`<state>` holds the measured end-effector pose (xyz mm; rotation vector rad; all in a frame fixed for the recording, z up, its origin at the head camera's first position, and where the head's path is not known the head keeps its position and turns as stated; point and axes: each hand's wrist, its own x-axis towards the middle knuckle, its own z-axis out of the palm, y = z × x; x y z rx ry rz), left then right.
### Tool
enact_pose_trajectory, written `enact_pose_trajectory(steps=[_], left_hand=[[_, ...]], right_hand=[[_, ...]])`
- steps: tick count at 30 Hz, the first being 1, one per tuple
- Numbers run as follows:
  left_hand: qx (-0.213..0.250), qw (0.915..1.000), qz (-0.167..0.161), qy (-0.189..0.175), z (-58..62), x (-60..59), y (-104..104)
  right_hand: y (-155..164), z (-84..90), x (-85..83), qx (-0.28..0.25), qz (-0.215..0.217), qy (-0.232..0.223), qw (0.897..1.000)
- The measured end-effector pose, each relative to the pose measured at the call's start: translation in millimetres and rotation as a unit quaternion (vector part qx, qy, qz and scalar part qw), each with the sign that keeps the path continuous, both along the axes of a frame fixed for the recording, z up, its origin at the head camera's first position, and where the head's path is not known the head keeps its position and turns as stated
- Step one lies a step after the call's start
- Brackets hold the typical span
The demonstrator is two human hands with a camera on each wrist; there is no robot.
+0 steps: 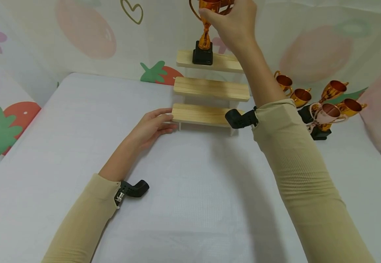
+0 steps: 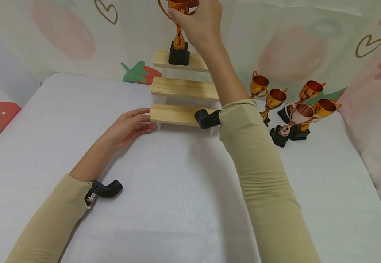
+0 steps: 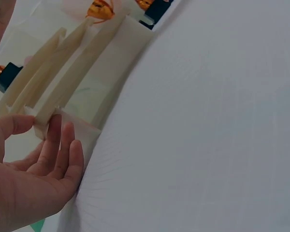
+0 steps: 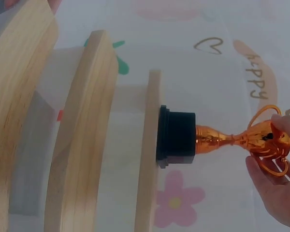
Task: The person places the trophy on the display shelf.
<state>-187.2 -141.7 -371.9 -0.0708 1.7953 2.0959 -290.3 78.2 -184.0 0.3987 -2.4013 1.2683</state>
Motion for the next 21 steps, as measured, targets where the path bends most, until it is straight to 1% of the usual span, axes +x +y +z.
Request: enact_pose_trajectory(steps=[14,21], left_hand=[[-0.002,1.0000,-0.001,0.003,-1.4,-0.6,-0.5],[-0.004,1.0000,-0.002,0.000,-0.6,0.0,-0.4]], right_hand=[[-1.8,-2.7,-4.3,-0.001,-0.004,-0.006,1.000],[-1.0,-5.4,-2.3,-0.007,0.001,-0.005,1.000]])
